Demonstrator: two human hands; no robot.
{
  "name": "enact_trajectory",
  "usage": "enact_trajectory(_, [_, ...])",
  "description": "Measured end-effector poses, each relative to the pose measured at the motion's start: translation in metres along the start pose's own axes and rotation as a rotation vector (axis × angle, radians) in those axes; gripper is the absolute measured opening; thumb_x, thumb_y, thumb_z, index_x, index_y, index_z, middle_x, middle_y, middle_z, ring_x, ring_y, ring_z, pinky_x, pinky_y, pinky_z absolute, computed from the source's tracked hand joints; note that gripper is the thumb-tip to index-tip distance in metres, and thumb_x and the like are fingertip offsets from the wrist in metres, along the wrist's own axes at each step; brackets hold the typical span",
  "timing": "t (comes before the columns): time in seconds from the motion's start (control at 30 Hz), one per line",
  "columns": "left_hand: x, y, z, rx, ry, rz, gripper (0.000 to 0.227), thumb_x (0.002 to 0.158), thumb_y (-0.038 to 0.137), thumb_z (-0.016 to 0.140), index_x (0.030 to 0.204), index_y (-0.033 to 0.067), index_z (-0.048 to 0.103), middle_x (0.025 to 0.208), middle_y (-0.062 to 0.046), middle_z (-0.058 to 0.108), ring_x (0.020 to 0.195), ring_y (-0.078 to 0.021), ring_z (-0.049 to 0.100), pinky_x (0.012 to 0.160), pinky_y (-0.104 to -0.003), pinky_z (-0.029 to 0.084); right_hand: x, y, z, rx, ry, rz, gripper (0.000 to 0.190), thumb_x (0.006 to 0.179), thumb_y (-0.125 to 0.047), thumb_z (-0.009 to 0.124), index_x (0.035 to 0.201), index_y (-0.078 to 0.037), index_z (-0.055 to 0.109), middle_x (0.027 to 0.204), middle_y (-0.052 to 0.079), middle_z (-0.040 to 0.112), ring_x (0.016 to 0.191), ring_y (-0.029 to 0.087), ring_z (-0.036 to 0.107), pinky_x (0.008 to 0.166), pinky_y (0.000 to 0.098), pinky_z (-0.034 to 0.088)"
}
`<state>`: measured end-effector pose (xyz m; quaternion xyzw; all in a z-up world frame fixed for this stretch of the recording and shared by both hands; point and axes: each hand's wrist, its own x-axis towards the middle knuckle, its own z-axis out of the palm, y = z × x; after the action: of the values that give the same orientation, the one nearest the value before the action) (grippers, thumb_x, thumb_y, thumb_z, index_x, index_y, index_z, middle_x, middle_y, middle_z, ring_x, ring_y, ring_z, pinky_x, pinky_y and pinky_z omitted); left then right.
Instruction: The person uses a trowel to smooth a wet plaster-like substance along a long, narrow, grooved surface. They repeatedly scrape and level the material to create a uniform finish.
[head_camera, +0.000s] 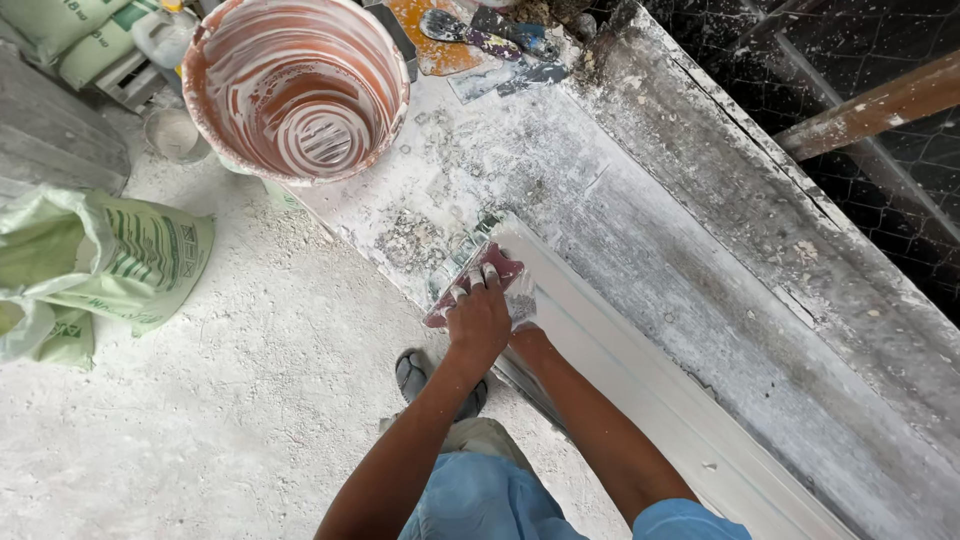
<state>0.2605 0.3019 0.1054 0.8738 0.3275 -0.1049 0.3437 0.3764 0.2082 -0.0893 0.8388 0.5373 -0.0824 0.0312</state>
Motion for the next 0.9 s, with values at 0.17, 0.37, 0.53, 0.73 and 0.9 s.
enact_trajectory(0.17, [-0.003,-0.002,-0.001,0.04,0.003,0.057,0.063,0.096,0.023,0.057,0.151,-0.0014,0.038,0.129,-0.025,0.059,0.114,-0.044,0.064,0.087,-0.055,0.058,-0.009,-0.007,-0.014,0.164,-0.023,-0.068,0.06,0.101,-0.041,0.045,0.152,-0.009,0.04,0.16,0.018,0.035,0.15,0.037,0.024,0.121,0.0579,0.013])
enact_trajectory(0.37, [0.004,0.0,-0.007,-0.012,0.049,0.03,0.07,0.085,0.023,0.058,0.148,0.0012,0.038,0.136,-0.025,0.055,0.115,-0.0487,0.058,0.087,-0.059,0.055,-0.008,-0.046,-0.071,0.011,-0.306,-0.063,0.042,0.102,-0.033,0.042,0.139,-0.016,0.052,0.152,0.016,0.041,0.147,0.041,0.027,0.118,0.0638,0.015])
enact_trajectory(0.53, [0.01,0.002,-0.02,-0.039,-0.11,-0.056,0.081,0.083,0.032,0.059,0.155,0.0057,0.034,0.134,-0.024,0.058,0.125,-0.046,0.055,0.1,-0.059,0.049,0.007,-0.047,-0.04,-0.115,-0.059,-0.18,0.037,0.104,-0.03,0.043,0.133,-0.01,0.056,0.141,0.016,0.049,0.142,0.042,0.036,0.123,0.0539,0.022])
enact_trajectory(0.73, [0.005,0.007,-0.023,-0.027,-0.139,-0.041,0.086,0.081,0.036,0.06,0.156,0.005,0.033,0.137,-0.023,0.058,0.124,-0.0442,0.057,0.103,-0.056,0.049,0.014,-0.037,0.017,-1.619,-0.062,0.256,0.066,0.1,-0.054,0.037,0.146,-0.007,0.045,0.142,0.013,0.046,0.138,0.026,0.035,0.12,0.0335,0.021])
enact_trajectory(0.9, [0.005,0.011,-0.021,0.006,-0.156,-0.025,0.085,0.082,0.036,0.059,0.156,0.0038,0.032,0.136,-0.025,0.057,0.122,-0.0451,0.057,0.101,-0.057,0.049,0.006,-0.036,0.017,-0.401,-0.025,0.042,0.065,0.1,-0.053,0.037,0.146,-0.007,0.045,0.141,0.013,0.047,0.138,0.026,0.036,0.12,0.0339,0.021])
